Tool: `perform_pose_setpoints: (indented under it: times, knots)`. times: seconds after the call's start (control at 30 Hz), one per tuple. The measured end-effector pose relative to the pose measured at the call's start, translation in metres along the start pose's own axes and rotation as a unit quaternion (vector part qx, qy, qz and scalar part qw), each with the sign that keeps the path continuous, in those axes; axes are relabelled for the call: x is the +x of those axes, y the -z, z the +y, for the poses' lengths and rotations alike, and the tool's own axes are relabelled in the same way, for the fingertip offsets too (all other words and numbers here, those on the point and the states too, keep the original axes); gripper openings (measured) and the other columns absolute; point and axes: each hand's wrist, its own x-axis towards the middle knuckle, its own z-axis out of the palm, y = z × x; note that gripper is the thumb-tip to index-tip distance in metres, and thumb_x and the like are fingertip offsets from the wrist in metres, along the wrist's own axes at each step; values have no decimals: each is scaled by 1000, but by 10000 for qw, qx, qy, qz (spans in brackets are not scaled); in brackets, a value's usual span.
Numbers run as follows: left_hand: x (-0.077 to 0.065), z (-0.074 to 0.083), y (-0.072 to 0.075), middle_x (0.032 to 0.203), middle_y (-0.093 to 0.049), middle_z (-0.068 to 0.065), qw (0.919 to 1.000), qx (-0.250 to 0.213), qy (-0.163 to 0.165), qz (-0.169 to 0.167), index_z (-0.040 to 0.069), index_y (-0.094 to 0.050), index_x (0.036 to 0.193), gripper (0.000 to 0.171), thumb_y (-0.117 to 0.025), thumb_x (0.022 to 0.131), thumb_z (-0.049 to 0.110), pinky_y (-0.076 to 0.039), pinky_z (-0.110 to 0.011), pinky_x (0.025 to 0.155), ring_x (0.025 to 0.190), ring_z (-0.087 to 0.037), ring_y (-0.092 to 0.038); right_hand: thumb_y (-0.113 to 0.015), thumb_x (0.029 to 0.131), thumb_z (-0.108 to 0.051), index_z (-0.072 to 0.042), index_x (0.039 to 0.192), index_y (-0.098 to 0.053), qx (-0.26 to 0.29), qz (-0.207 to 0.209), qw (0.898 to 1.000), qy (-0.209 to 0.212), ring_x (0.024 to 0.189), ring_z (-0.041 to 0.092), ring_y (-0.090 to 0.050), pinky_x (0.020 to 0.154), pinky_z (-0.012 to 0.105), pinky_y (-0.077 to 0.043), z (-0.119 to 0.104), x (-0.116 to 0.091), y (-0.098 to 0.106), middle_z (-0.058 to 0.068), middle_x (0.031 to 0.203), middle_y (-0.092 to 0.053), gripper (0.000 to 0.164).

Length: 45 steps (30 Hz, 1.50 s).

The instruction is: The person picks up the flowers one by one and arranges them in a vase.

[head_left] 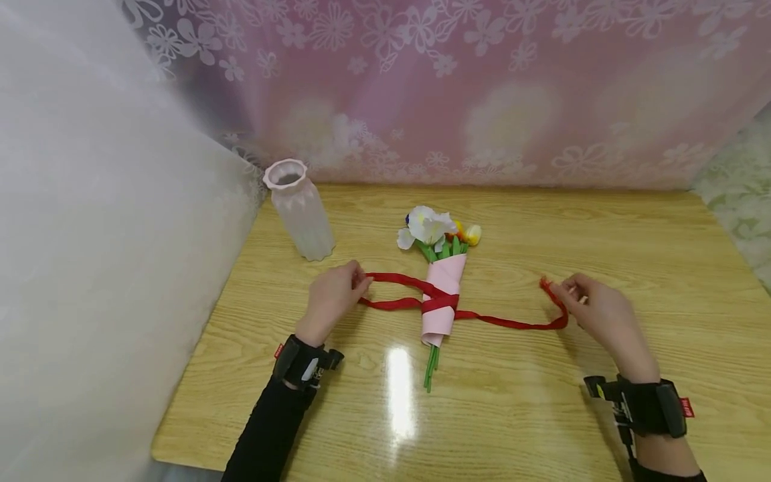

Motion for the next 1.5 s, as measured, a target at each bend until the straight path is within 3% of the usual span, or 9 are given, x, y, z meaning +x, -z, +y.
perform_pose_setpoints:
  times: [0.07,0.17,0.3,0.43,0.7,0.93,1.17,1.3,1.5]
  knots:
    - [7,16,-2,74,-67,0,9977,-290,-616,-27,13,-72,92,14,-73,96,26,-38,-24,48,59,-14,-56,-58,104,-35,-6,105,-66,115,207,9989,416,55,18,-52,45,29,-35,-21,6,-6,8,78,-65,30]
    - [16,38,-11,82,-70,5,9896,-648,-1204,-439,17,-76,95,12,-75,94,28,-42,-22,54,66,-11,-57,-66,100,-28,-10,106,-70,195,82,9955,925,56,16,-52,47,27,-37,-55,17,-20,5,82,-69,19]
    - [20,58,-23,81,-67,7,9830,-654,-1345,-1068,18,-75,92,14,-79,90,32,-44,-19,57,69,-8,-57,-73,95,-23,-15,103,-74,192,-366,9894,1389,58,12,-48,50,26,-38,-89,31,-45,-1,83,-68,12]
    - [18,61,-33,86,-67,5,9815,-622,-1240,-1319,17,-74,94,14,-79,90,30,-46,-18,59,75,-7,-61,-77,92,-21,-16,101,-75,177,-631,9829,1723,56,10,-46,50,24,-36,-105,38,-68,-5,78,-64,10]
    - [16,61,-44,88,-68,6,9816,-660,-1333,-1201,19,-73,95,10,-75,93,29,-45,-19,59,77,-7,-59,-81,87,-17,-14,90,-73,-225,-672,9838,1649,60,10,-48,53,24,-38,-113,40,-87,-5,69,-58,9]
    - [21,66,-47,99,-68,5,9805,-572,-1604,-980,23,-73,118,19,-68,99,24,-42,-20,60,77,-11,-55,-78,89,-11,-9,91,-70,-214,-534,9827,1758,61,10,-51,54,22,-41,-113,37,-91,-2,74,-60,8]
    - [26,70,-49,89,-60,4,9785,-341,-1853,-843,22,-73,98,4,-74,95,23,-40,-20,55,74,-10,-54,-76,90,-10,-9,91,-70,-5,-403,9833,1777,58,8,-47,50,21,-36,-112,34,-89,-3,73,-59,6]
    - [26,68,-50,90,-56,3,9816,-235,-1741,-747,21,-71,97,5,-72,97,26,-38,-20,54,71,-11,-53,-73,92,-10,-8,93,-70,57,-470,9837,1736,58,8,-47,51,21,-37,-108,32,-86,-3,73,-59,4]
    - [25,58,-44,93,-59,0,9883,-441,-1366,-512,18,-72,99,7,-73,96,24,-41,-20,56,74,-11,-54,-73,93,-12,-7,93,-68,31,-330,9887,1459,54,9,-45,48,22,-35,-89,27,-76,-3,72,-58,7]
